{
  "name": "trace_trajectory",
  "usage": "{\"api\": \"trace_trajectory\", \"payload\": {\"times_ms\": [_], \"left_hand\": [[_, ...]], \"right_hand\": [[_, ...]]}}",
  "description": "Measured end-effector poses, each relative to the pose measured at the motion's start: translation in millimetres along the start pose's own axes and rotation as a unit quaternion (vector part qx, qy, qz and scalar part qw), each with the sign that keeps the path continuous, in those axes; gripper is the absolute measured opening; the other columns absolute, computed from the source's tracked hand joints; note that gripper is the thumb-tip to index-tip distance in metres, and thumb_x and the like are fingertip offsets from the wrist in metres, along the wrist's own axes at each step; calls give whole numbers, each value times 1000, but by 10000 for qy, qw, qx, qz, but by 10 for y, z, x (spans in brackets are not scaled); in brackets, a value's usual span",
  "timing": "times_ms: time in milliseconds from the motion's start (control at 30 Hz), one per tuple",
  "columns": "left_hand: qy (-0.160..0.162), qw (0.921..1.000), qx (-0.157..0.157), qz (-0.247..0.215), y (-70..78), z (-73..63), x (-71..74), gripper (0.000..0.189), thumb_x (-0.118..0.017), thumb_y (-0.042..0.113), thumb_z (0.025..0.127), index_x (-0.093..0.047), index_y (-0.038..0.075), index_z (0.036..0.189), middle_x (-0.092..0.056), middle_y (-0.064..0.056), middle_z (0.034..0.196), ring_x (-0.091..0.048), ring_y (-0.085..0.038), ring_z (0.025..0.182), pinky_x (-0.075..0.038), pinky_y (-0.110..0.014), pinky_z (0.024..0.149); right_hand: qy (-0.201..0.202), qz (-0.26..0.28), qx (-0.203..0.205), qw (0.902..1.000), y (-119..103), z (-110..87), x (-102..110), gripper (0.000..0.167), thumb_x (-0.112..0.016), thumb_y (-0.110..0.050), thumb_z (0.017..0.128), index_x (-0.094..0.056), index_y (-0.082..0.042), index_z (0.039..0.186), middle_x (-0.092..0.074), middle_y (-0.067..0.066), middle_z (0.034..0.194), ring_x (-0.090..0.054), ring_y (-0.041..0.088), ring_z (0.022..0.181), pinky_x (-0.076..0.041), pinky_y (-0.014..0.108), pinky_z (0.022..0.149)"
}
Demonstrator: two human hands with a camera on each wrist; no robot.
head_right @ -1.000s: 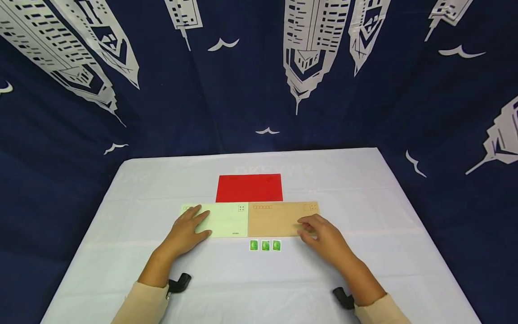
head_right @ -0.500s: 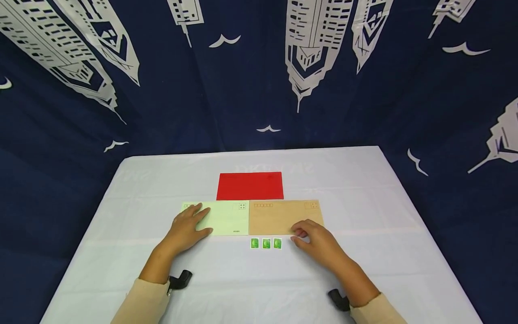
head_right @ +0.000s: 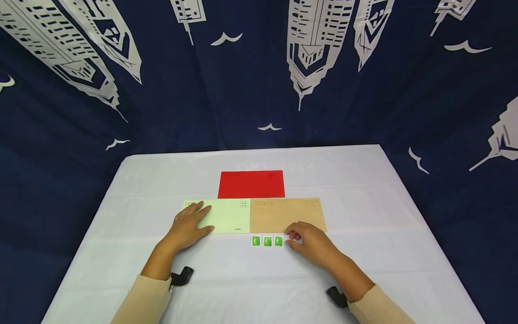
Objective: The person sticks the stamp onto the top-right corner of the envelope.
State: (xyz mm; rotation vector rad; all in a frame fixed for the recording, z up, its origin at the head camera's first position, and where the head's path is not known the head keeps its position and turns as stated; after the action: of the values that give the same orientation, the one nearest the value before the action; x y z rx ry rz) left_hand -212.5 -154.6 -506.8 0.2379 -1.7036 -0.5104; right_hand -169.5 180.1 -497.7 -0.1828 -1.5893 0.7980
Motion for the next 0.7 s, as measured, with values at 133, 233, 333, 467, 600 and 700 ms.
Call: {"api": "trace_trajectory", "payload": {"times_ms": [133,233,333,467,600,700], "left_hand": [[-22,10000,-3,-16,-1,0,-8,70,-73,35,91,-48,12,152,-35,-16,163,-23,-41,154,-18,-65,122],[-22,10000,-5,-1,-7,6,-17,70,-72,35,92,-47,12,152,-34,-16,164,-22,-40,155,-17,-65,123],[-22,10000,-13,21,-15,14,-27,70,-72,36,92,-46,12,153,-33,-16,164,-21,-40,155,-17,-65,123],[-24,10000,-5,-9,-20,13,-28,70,-72,36,92,-46,12,153,-33,-16,164,-21,-40,155,-15,-65,123],[-43,10000,-5,-20,-23,11,-33,70,-71,36,92,-45,12,153,-32,-15,165,-20,-40,155,-15,-65,124],[-64,10000,-4,-18,-21,6,-35,70,-71,35,92,-45,12,153,-32,-15,165,-20,-40,155,-14,-65,124]], "right_hand": [[-2,-84,67,9999,-23,19,-18,22,-79,-13,87,-72,-13,108,-64,-14,90,-60,5,84,-55,26,78],[2,-125,118,9999,-42,31,-24,21,-79,-13,87,-72,-13,107,-63,-13,90,-59,5,84,-55,24,77],[-8,-132,128,9998,-57,41,-29,21,-79,-13,86,-72,-14,106,-63,-12,90,-57,4,84,-53,22,77],[-7,-163,122,9998,-78,54,-42,20,-80,-14,86,-71,-14,103,-63,-11,90,-56,3,83,-52,21,77],[79,-222,143,9996,-105,65,-50,19,-82,-14,84,-70,-14,99,-62,-10,88,-56,4,81,-52,20,74],[130,-285,120,9994,-112,73,-65,18,-83,-14,83,-69,-15,96,-61,-10,86,-54,4,80,-51,20,73]]}}
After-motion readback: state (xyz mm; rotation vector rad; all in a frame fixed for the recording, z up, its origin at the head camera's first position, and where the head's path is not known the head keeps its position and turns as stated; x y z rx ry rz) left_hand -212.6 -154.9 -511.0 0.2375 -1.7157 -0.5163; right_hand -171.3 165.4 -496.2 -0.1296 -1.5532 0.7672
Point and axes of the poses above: each hand's wrist, its own z-axis towards the middle knuckle, its own x-axis out of the back of the hand, y = z × x, the point moved 7 cm from there along z, towards the middle knuckle
